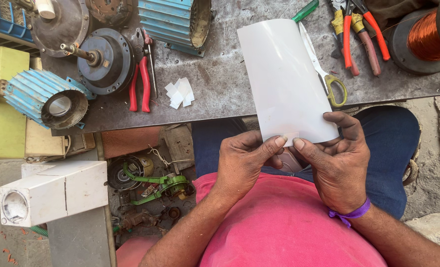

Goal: The person cuts a white plastic sheet into smaller rectangular pieces using scissors. They hold the sheet with one hand and cut strips, then trim the strips into smaller pieces, placing them on the workbench.

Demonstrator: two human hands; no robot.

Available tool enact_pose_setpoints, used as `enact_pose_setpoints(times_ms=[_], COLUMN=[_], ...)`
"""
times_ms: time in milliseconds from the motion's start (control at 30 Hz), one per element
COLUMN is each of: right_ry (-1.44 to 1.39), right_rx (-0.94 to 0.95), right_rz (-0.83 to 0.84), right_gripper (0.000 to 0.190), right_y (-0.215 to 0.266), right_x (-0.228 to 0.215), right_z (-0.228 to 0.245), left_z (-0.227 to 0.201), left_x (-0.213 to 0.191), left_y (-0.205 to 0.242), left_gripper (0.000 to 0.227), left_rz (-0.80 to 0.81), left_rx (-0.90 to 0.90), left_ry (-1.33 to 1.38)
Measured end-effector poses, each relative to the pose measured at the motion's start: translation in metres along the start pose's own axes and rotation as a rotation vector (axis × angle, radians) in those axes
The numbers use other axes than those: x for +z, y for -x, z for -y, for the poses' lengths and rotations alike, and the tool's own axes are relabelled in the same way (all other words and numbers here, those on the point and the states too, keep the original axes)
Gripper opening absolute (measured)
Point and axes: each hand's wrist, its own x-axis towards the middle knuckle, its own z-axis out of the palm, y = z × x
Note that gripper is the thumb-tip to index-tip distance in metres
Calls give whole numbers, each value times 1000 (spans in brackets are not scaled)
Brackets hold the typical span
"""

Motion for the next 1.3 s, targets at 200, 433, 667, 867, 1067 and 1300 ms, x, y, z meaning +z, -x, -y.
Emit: enact_pose_setpoints(times_ms=[200, 433, 667, 867, 1067, 1300], right_ry=[-8, -94, 993, 1398, 1372, 319], right_rx=[-129, -184, -174, -297, 76, 561], right_rz=[30, -81, -262, -13, -9, 103], right_gripper=[56, 48, 25, 45, 52, 62], right_y=[-5, -33, -70, -96, -115, -30], right_x=[0, -27, -51, -51, -46, -96], right_z=[2, -9, -23, 0, 22, -13], left_z=[-6, 2, 35, 53, 59, 63], left_x=[1, -14, -35, -46, -50, -43], left_y=[-8, -39, -73, -74, -75, -75], left_gripper=[26, 26, 26, 26, 30, 30], left_rz=[21, -35, -132, -164, -161, -168], left_rx=[14, -79, -152, -187, -215, -312], left_ry=[53, 67, 87, -7, 84, 263])
